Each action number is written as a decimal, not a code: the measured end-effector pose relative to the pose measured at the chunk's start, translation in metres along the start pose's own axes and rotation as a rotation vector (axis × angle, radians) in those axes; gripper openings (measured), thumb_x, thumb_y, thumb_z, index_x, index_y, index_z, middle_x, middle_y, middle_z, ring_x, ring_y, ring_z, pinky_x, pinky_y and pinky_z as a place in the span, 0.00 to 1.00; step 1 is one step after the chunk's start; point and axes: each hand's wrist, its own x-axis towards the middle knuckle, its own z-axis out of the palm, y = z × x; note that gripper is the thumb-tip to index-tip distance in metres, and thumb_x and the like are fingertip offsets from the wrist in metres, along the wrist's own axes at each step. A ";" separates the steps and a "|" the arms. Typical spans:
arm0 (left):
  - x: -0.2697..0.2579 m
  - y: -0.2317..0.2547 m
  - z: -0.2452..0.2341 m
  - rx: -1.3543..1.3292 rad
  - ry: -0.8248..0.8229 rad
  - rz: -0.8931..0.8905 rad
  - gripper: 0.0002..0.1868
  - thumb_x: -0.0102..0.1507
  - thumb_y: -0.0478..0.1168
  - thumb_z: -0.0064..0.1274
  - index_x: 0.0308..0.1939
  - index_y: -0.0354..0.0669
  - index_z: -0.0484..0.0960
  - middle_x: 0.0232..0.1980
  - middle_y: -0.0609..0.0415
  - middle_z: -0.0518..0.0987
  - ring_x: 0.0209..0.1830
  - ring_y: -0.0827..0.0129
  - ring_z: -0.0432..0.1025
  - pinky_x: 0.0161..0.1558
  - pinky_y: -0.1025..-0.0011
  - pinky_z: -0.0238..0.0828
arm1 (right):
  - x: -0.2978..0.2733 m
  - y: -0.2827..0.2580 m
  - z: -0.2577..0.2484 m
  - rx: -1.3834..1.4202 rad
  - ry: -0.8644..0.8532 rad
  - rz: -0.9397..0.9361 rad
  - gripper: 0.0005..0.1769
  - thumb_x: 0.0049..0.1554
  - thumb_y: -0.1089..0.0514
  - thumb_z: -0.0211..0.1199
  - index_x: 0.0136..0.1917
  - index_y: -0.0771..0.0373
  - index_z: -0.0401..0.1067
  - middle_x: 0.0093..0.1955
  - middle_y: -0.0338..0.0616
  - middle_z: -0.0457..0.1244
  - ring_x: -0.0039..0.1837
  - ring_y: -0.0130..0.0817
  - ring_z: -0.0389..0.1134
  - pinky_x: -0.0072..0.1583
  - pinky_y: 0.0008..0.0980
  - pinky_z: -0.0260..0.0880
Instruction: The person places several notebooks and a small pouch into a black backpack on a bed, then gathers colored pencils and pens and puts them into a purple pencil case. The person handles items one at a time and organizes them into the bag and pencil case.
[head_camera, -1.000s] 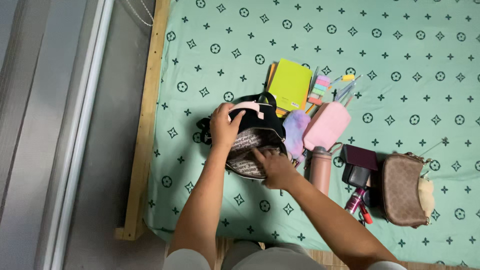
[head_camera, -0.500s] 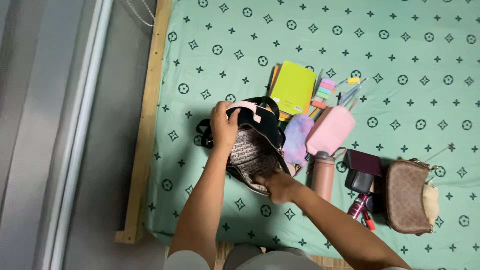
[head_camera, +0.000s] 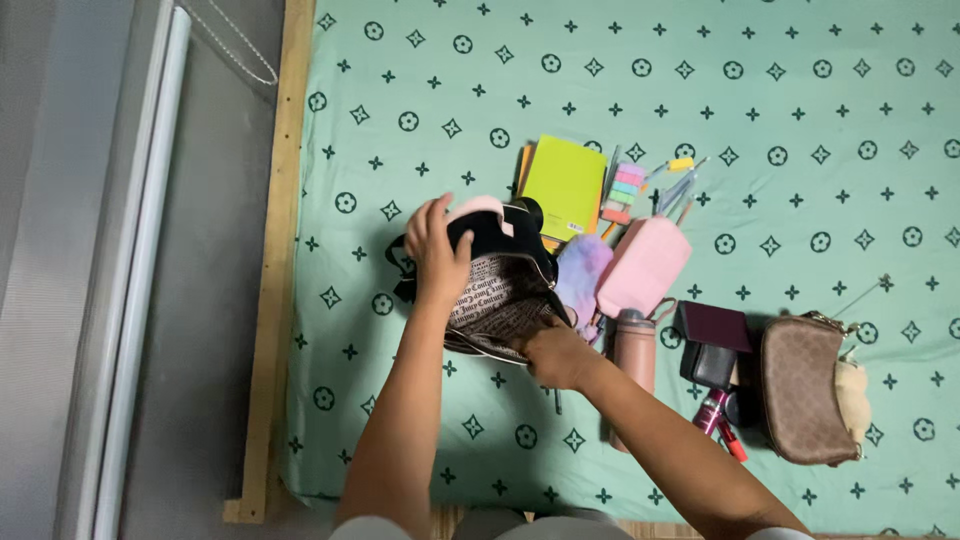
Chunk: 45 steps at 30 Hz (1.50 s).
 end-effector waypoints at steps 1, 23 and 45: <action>-0.009 0.001 -0.007 0.033 0.010 0.031 0.34 0.61 0.37 0.60 0.70 0.39 0.67 0.71 0.41 0.62 0.73 0.46 0.53 0.69 0.42 0.43 | 0.003 0.001 -0.001 0.023 -0.048 0.035 0.28 0.49 0.57 0.58 0.64 0.51 0.73 0.49 0.51 0.69 0.59 0.49 0.68 0.66 0.52 0.57; -0.100 0.005 -0.004 0.220 -0.852 -0.094 0.16 0.64 0.41 0.50 0.55 0.51 0.83 0.49 0.45 0.84 0.50 0.49 0.78 0.54 0.53 0.72 | -0.002 0.014 -0.050 0.293 0.333 -0.165 0.13 0.49 0.65 0.65 0.50 0.60 0.76 0.46 0.51 0.69 0.51 0.52 0.69 0.55 0.46 0.69; -0.030 -0.046 0.003 0.163 -0.190 -0.014 0.15 0.65 0.43 0.54 0.54 0.44 0.81 0.54 0.50 0.82 0.55 0.52 0.75 0.54 0.57 0.73 | 0.085 0.089 -0.064 0.580 0.705 0.224 0.15 0.56 0.51 0.70 0.50 0.63 0.74 0.45 0.53 0.70 0.46 0.48 0.72 0.49 0.40 0.71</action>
